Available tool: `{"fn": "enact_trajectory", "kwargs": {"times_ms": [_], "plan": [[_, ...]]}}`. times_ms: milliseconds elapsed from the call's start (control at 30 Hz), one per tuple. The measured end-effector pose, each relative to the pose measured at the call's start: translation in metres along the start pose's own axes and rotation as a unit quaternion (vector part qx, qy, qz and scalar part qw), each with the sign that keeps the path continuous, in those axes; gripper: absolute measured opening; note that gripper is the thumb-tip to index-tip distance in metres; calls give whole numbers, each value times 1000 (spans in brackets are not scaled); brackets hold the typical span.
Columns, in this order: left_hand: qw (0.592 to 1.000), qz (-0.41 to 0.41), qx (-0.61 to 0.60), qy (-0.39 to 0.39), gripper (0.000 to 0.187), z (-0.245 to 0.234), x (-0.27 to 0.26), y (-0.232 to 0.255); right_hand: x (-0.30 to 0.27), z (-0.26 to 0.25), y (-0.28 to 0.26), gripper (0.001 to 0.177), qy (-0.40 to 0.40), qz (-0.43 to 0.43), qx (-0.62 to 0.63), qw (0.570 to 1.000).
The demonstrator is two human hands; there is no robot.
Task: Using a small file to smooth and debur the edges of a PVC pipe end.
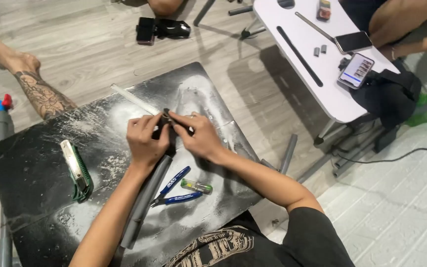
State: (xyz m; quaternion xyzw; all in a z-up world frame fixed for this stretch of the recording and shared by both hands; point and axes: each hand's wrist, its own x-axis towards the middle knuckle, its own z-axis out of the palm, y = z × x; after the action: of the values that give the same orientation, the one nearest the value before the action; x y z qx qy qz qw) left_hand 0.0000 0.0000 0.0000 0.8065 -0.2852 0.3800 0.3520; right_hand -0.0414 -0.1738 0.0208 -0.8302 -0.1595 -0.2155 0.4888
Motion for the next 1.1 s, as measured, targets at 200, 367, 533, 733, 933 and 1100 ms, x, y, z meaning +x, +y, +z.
{"fn": "enact_trajectory", "kwargs": {"times_ms": [200, 367, 533, 733, 933, 1100], "plan": [[1000, 0, 16, -11, 34, 6, -7, -6, 3, -6, -1, 33, 0, 32, -7, 999], [1000, -6, 17, -4, 34, 13, -14, -14, -4, 0, 6, 33, -14, 35, -24, 999], [999, -25, 32, -6, 32, 12, -14, -17, -1, 0, 3, 33, -49, 70, -14, 996], [999, -35, 29, -28, 31, 18, -19, -23, -1, -3, 4, 34, -70, 112, -2, 991], [999, -16, 27, -34, 30, 8, -9, -8, -1, -6, -1, 35, -33, 61, -16, 997], [999, -15, 18, -23, 30, 4, -6, -5, 0, -2, 10, 36, -28, 36, -2, 999]]}}
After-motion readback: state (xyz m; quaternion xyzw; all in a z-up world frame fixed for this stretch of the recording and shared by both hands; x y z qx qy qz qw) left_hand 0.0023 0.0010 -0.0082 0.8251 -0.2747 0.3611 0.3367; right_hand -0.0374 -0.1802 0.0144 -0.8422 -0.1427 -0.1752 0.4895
